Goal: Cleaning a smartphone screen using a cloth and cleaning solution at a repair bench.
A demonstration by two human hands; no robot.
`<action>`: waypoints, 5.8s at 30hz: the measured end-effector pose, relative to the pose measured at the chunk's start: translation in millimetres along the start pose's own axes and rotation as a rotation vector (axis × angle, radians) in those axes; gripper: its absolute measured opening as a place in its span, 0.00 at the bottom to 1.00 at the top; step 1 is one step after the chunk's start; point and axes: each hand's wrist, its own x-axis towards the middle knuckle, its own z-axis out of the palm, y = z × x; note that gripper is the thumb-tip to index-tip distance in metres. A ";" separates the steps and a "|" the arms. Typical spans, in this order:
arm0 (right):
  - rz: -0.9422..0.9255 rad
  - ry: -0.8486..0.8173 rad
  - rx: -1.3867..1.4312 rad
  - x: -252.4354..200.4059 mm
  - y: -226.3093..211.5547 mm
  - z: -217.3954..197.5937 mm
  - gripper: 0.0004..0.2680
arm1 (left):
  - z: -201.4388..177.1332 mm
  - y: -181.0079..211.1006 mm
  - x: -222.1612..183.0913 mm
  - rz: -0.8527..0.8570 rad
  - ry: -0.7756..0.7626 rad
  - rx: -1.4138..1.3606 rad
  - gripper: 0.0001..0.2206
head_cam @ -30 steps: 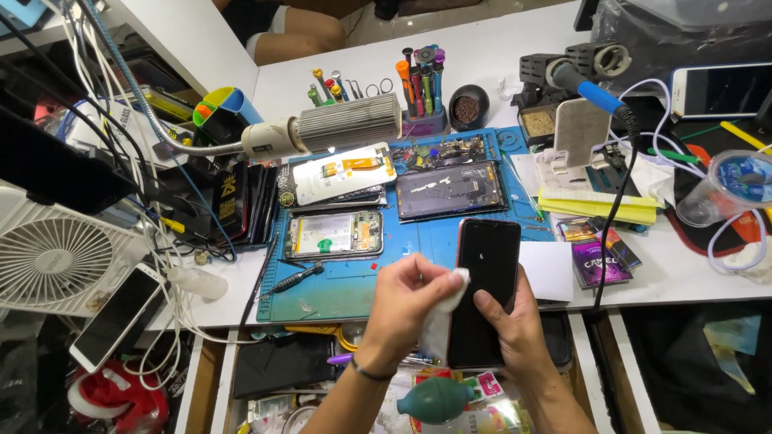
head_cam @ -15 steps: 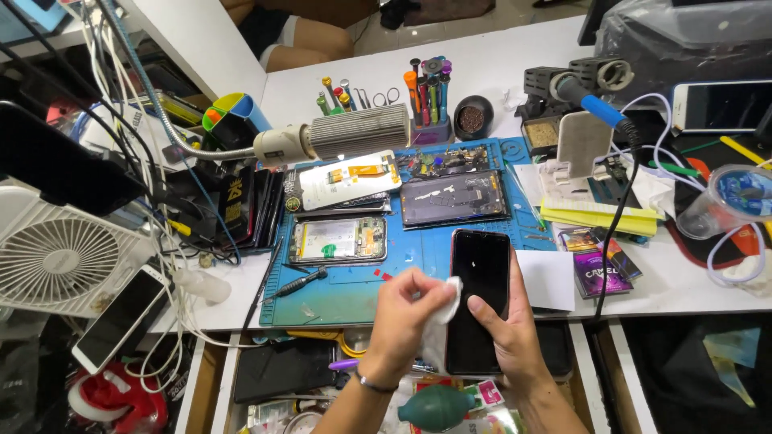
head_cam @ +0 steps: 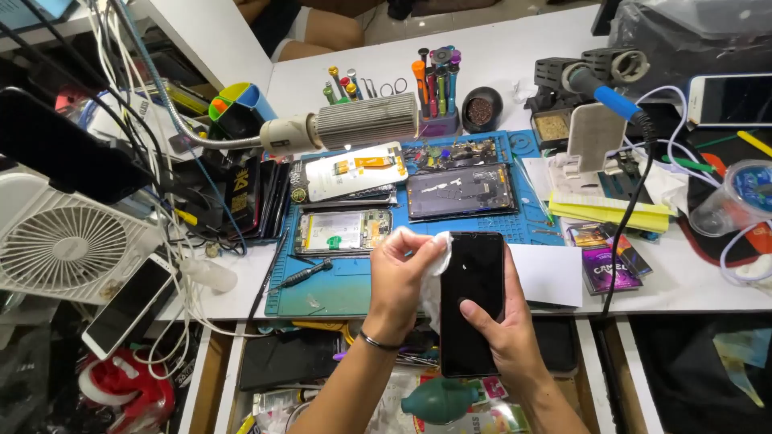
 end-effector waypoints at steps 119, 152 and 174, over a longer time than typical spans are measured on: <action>-0.005 0.090 0.105 4.3 -1.4 -3.4 0.36 | 13.8 -6.9 -30.2 0.031 0.034 0.271 0.11; -0.118 0.117 0.014 14.1 -0.6 -10.9 0.34 | -11.7 -13.7 -67.0 -0.147 -0.076 0.329 0.13; -0.319 0.253 -0.124 -0.8 -0.2 3.8 0.34 | -6.6 -0.8 -76.8 -0.111 -0.087 0.176 0.08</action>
